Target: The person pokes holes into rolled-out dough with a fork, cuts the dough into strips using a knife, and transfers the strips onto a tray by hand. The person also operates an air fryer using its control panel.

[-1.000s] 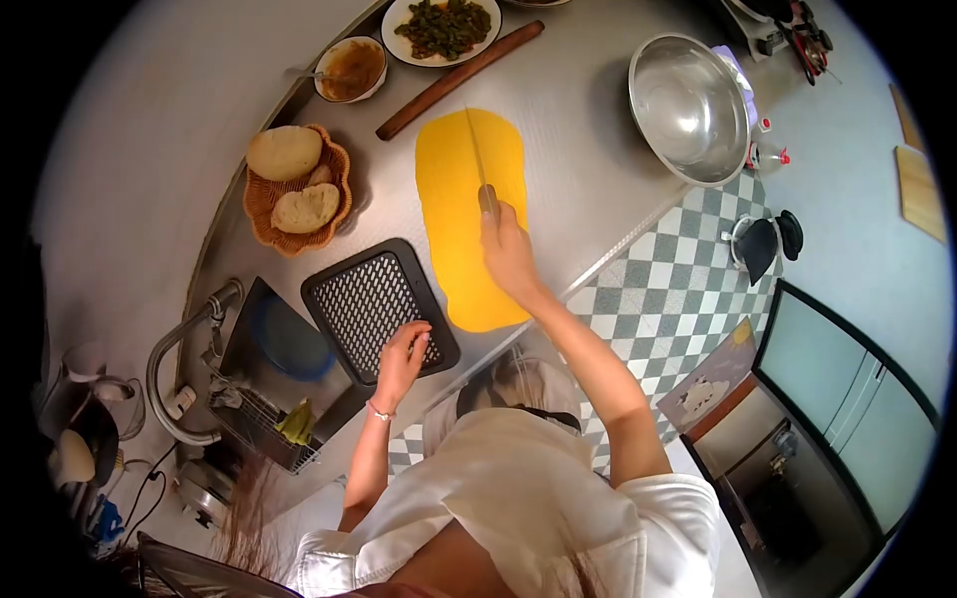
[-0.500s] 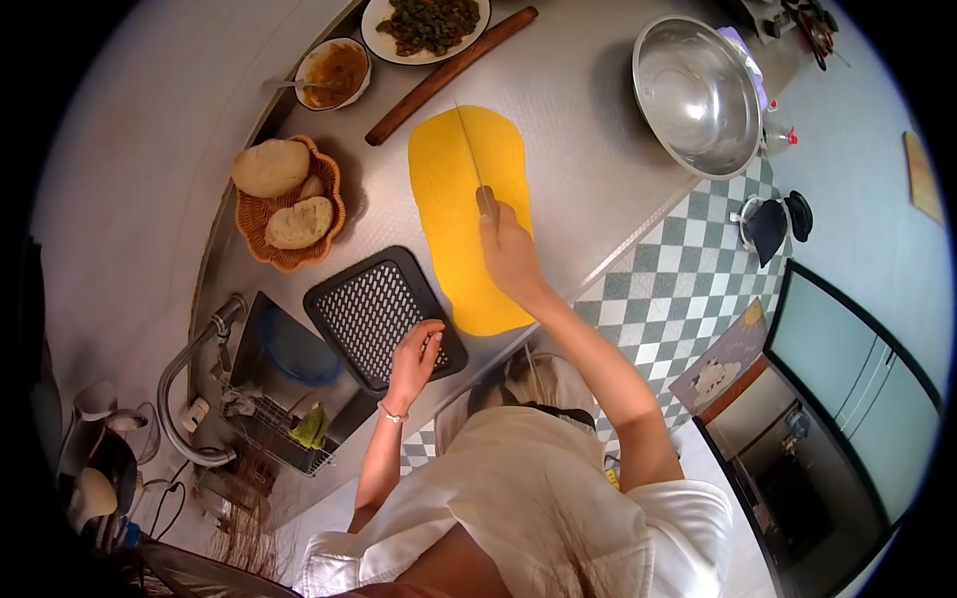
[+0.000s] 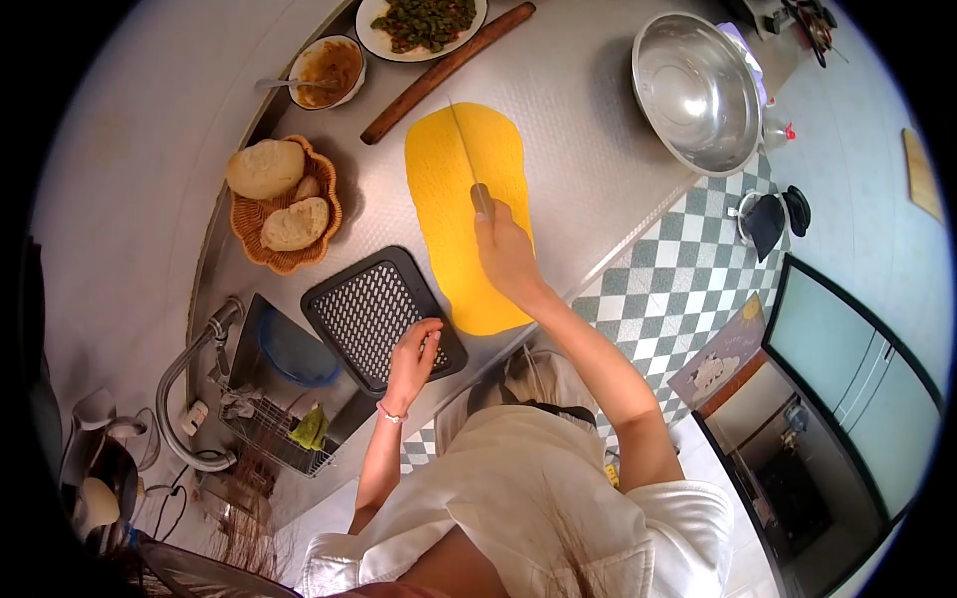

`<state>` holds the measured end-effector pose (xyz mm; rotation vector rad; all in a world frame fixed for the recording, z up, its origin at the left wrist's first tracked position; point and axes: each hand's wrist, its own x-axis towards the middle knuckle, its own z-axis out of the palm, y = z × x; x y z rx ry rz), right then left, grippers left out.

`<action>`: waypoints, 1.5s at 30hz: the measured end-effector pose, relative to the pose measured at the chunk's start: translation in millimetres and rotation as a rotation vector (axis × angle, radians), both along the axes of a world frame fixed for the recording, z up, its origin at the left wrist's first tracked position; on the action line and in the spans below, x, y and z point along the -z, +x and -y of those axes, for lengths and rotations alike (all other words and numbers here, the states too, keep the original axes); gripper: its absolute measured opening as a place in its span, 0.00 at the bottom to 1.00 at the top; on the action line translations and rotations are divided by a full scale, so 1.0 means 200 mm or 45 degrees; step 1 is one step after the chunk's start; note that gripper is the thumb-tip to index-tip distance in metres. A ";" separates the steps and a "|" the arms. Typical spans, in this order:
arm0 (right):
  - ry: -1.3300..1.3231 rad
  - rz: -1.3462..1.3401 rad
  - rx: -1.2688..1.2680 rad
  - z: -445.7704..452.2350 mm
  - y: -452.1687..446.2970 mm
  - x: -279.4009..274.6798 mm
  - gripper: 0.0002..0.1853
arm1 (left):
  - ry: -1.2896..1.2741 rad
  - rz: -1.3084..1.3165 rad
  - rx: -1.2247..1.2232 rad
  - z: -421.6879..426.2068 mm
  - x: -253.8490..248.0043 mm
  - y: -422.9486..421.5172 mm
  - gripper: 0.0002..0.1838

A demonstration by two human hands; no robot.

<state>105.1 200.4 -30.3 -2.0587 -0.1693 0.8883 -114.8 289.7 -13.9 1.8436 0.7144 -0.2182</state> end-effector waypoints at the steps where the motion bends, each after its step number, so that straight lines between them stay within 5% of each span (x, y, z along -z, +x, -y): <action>1: 0.001 -0.003 0.003 0.00 0.00 0.00 0.20 | -0.023 -0.015 -0.006 0.00 -0.01 0.01 0.08; 45: -0.230 0.063 -0.104 -0.10 0.00 -0.09 0.19 | -0.020 0.050 0.043 -0.04 0.03 -0.02 0.08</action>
